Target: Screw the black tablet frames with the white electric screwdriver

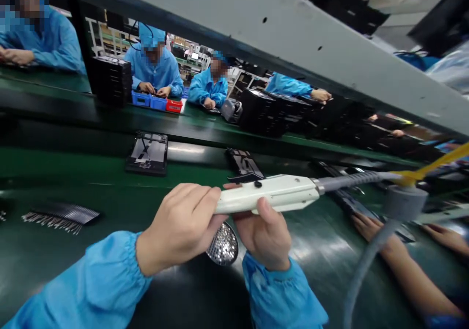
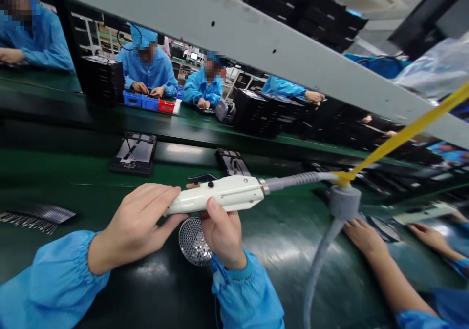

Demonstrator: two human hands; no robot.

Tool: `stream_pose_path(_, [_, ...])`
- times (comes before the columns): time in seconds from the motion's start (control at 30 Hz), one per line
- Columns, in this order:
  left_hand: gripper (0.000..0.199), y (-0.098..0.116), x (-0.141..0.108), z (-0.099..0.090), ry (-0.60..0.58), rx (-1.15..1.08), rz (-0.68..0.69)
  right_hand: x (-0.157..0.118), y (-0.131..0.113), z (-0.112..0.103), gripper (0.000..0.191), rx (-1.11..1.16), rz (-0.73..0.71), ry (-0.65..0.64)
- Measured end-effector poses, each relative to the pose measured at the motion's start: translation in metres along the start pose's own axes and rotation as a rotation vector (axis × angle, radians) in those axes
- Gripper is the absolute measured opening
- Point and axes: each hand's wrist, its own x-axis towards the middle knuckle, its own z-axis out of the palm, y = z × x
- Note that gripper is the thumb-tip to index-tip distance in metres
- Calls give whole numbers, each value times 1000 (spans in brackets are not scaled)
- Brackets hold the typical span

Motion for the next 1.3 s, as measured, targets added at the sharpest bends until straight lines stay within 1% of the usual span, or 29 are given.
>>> stream_pose_path(0.1, [16,-11,-6,5,-3,-105,-75,-1,3,4,44,-39,-61,50])
stream_pose_path(0.17, [12,-14,-7,9,-10,-198,-128,-2,3,1,42,-76,-71,44])
stream_pose_path(0.2, [14,-15,-6,10,-38,-265,-166,-3,3,-1,40,-89,-68,28])
stream_pose_path(0.23, [18,-15,-4,9,-100,-346,-216,-4,3,-4,38,-97,-62,8])
stream_pose_path(0.37, [33,-22,6,3,-500,-722,-518,-11,5,-16,29,-113,-66,-55])
stream_pose_path(0.4, [34,-25,8,1,-576,-810,-563,-12,5,-18,28,-113,-66,-73])
stream_pose_path(0.43, [34,-27,10,-1,-632,-888,-587,-13,5,-20,27,-106,-71,-91])
stream_pose_path(0.5, [32,-32,11,-3,-704,-1019,-601,-13,3,-21,27,-81,-84,-141])
stream_pose_path(0.63, [29,-39,10,-4,-786,-1231,-663,-12,-6,-20,29,-54,-85,-241])
stream_pose_path(0.73, [30,-46,9,-2,-787,-1330,-687,-12,-11,-20,27,-71,-103,-238])
stream_pose_path(0.83, [29,-53,8,0,-725,-1410,-735,-13,-13,-21,31,-78,-102,-210])
stream_pose_path(0.9, [27,-55,7,1,-659,-1446,-809,-13,-12,-21,32,-47,-86,-167])
stream_pose_path(0.97, [24,-54,8,3,-509,-1382,-907,-13,-12,-19,31,-2,-78,-82])
stream_pose_path(1.03, [17,-50,9,4,-311,-1199,-992,-13,-12,-16,31,4,-74,14])
stream_pose_path(1.07, [12,-47,10,4,-241,-1086,-1016,-12,-12,-14,32,-10,-75,54])
stream_pose_path(1.1, [17,-43,11,4,-205,-983,-1020,-12,-12,-12,33,-31,-72,77])
stream_pose_path(1.13, [26,-39,11,4,-209,-904,-1000,-12,-11,-11,33,-50,-75,93])
stream_pose_path(1.17, [34,-35,12,3,-249,-853,-959,-12,-11,-9,33,-66,-81,100])
stream_pose_path(1.23, [42,-27,13,1,-392,-832,-839,-14,-9,-8,31,-96,-105,101])
stream_pose_path(1.3, [44,-22,15,-1,-543,-854,-723,-18,-6,-9,28,-134,-133,100])
